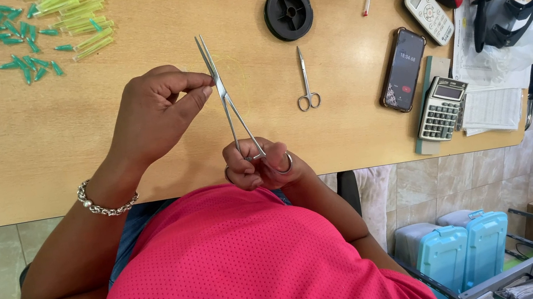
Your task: The person sits at a wooden table and uses a pair of hemostats to cut a piece of fishing line. They then thread the line through a small plastic tube and tie a knot. The person repeats this process, handling a spool of line and additional plastic tubes.
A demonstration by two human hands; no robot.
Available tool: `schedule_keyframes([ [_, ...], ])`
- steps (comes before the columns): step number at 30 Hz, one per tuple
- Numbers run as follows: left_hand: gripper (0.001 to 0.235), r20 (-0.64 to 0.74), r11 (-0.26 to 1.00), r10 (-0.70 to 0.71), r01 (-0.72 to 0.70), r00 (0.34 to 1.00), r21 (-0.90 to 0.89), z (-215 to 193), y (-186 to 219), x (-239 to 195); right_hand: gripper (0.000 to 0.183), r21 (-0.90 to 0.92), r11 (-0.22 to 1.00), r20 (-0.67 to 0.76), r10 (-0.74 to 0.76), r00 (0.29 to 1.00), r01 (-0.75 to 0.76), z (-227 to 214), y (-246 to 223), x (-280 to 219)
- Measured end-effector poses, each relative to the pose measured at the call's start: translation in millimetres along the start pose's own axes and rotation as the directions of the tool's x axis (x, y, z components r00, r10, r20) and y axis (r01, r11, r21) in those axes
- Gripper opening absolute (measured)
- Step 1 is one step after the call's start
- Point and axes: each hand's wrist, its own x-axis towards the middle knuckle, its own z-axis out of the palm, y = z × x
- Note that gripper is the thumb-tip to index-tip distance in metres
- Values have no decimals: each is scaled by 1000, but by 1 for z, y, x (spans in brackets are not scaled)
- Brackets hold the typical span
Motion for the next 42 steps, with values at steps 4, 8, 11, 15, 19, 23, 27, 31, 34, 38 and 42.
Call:
schedule_keyframes([
  [4, 15, -8, 1000, 2, -2, 1000, 16, 0, -3, 0, 78, 13, 1000, 0, -6, 1000, 6, -4, 4, -2],
  [8, 15, -13, 1000, -5, 5, 1000, 10, 0, -2, 0, 68, -25, 1000, -67, -22, 998, 20, 11, -6, 3],
  [11, 16, -15, 1000, -1, 1, 1000, 8, 0, -3, 1, 71, 11, 1000, -52, -14, 999, 15, 4, -1, 0],
  [15, 16, -14, 1000, 5, -5, 1000, -8, 1, -5, -1, 81, 55, 998, -26, -4, 1000, 6, 5, 0, 2],
  [19, 17, -10, 1000, 2, -2, 1000, -8, 1, -4, -1, 82, 28, 1000, -44, -2, 999, 4, 9, -2, 2],
  [23, 17, -2, 1000, -4, 4, 1000, -11, 0, -3, -1, 82, 6, 1000, -23, 5, 1000, -5, 8, -3, 2],
  [27, 17, -4, 1000, 11, -11, 1000, -2, 0, -3, -2, 81, -6, 1000, -16, -1, 1000, 1, 7, -4, 1],
  [31, 17, -7, 1000, 14, -14, 1000, 0, 0, -5, -2, 80, 0, 1000, -26, 5, 1000, -5, 1, 0, -3],
  [34, 17, -2, 1000, 6, -6, 1000, 7, 0, -5, -1, 77, -4, 1000, -43, -11, 999, 11, -3, 5, -6],
  [38, 17, -5, 1000, 6, -6, 1000, -4, 0, -7, -1, 69, -7, 1000, -75, -30, 997, 29, 6, 0, -2],
  [42, 17, 7, 1000, -6, 6, 1000, 6, -1, -5, -2, 75, -17, 1000, -92, -24, 995, 22, -3, 6, -4],
])
